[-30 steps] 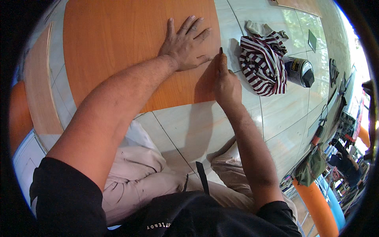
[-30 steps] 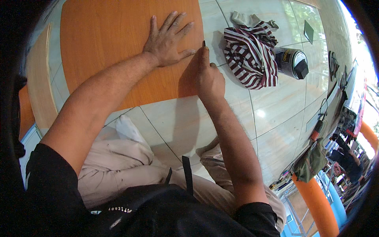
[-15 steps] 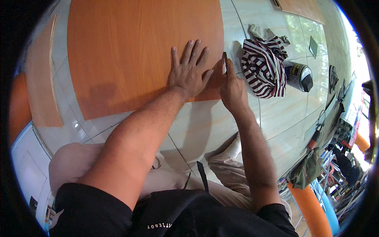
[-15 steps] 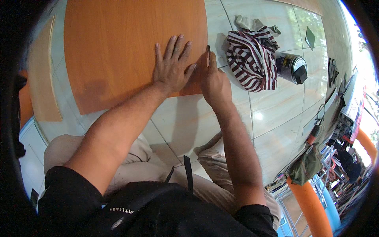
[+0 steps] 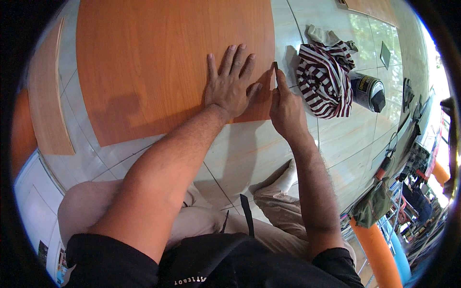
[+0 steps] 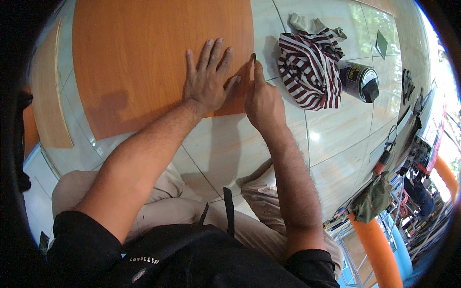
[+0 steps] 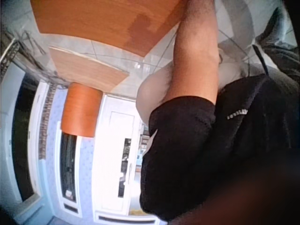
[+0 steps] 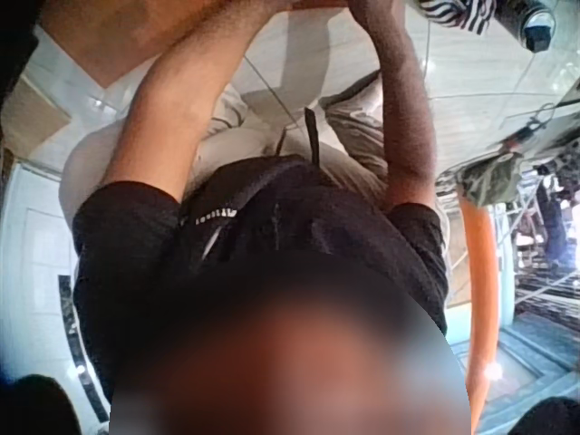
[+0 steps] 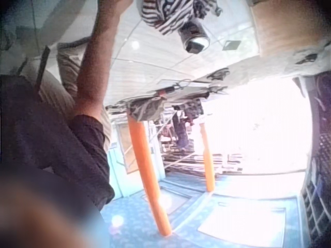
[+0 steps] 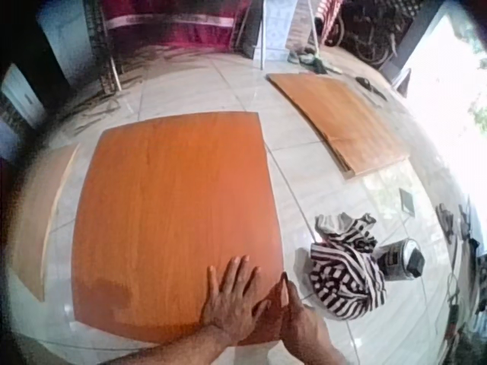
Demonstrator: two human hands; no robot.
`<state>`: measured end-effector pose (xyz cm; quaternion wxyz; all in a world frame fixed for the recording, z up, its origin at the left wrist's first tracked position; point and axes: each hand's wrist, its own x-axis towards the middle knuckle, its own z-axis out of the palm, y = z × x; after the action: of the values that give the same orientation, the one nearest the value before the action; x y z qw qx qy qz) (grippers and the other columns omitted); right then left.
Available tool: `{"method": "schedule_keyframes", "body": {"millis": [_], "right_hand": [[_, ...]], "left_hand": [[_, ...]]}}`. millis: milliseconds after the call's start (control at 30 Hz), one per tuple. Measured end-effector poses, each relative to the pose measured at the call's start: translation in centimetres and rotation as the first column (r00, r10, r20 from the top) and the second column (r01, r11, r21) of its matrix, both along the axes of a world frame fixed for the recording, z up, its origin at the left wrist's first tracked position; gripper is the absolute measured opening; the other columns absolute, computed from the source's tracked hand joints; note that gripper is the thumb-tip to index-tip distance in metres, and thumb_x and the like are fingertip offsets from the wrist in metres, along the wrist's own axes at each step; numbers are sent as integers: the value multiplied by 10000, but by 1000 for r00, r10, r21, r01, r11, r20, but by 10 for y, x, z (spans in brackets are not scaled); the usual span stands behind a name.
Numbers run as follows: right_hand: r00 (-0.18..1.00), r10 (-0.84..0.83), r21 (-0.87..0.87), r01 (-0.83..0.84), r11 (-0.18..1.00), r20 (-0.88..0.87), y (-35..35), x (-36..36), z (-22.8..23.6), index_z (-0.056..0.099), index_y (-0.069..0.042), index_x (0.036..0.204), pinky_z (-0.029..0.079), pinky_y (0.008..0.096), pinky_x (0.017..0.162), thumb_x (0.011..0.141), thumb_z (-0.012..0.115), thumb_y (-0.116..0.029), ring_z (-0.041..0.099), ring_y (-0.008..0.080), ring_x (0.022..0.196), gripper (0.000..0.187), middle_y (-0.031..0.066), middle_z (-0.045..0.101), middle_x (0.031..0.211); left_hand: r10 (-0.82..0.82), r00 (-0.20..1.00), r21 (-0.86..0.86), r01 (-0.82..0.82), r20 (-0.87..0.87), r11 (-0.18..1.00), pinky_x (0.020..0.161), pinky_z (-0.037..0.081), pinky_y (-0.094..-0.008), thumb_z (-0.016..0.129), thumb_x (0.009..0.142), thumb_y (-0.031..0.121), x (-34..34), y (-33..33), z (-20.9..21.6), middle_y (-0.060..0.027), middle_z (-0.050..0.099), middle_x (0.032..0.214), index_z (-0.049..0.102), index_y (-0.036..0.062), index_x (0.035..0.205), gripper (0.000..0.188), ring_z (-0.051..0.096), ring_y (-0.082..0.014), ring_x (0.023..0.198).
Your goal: The person kneels on the floor and wipes a rectangular wooden board with a striped cloth. They flip the board over to clean the other side and then use a small knife to scrape the edges of the board.
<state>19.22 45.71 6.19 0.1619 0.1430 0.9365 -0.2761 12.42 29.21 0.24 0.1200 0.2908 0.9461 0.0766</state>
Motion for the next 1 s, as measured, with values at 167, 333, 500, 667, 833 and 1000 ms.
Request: {"method": "schedule_keyframes", "body": {"millis": [167, 333, 500, 667, 833, 1000], "right_hand": [[997, -29, -7, 29, 1000, -66, -3, -1, -8, 354, -3, 1625, 576, 587, 776, 997, 552, -75, 721, 540, 867, 662, 345, 715, 873], [994, -67, -3, 68, 998, 88, -2, 1, -5, 317, -6, 1641, 574, 588, 791, 997, 550, -84, 721, 543, 896, 689, 370, 715, 949], [1000, -21, 24, 22, 999, -21, -6, 4, -9, 306, -11, 1639, 579, 589, 771, 1011, 541, -102, 724, 537, 877, 677, 347, 724, 924], [997, -11, 10, 12, 1000, -73, -4, 10, -13, 313, -1, 1635, 573, 578, 744, 1020, 533, -94, 720, 527, 845, 659, 338, 720, 911], [998, -6, 27, 8, 1000, -64, -6, 17, -15, 351, 35, 1617, 561, 556, 700, 1026, 530, -57, 710, 521, 793, 624, 348, 703, 884], [999, -24, 12, 24, 1000, -43, -9, 13, -15, 302, -31, 1654, 585, 587, 797, 996, 577, -111, 733, 517, 875, 718, 332, 735, 974]], "left_hand": [[-9, 1000, 3, 9, -28, 1000, 1284, 54, -743, 429, 1106, 578, -1, 1, 2, -114, 134, 1799, 289, 167, 1704, 739, 99, -307, 1667], [6, 1000, -2, -6, -19, 1000, 1293, 43, -721, 419, 1094, 590, -1, 1, 0, -87, 139, 1804, 300, 192, 1707, 740, 74, -278, 1672], [-3, 999, 17, 4, -44, 1000, 1282, 58, -743, 443, 1096, 556, 0, 0, 1, -126, 153, 1794, 308, 154, 1698, 736, 94, -305, 1669], [4, 999, 71, 0, -53, 997, 1269, 70, -760, 449, 1099, 537, -1, 0, 0, -152, 177, 1785, 333, 131, 1687, 723, 118, -332, 1664], [-3, 997, 61, 8, -81, 998, 1265, 69, -763, 436, 1103, 541, 1, 0, -4, -157, 190, 1781, 354, 124, 1679, 716, 135, -340, 1660], [-8, 996, 34, 11, -94, 999, 1275, 58, -752, 422, 1110, 541, 2, 1, -2, -153, 187, 1783, 347, 122, 1681, 711, 113, -329, 1665]]}}
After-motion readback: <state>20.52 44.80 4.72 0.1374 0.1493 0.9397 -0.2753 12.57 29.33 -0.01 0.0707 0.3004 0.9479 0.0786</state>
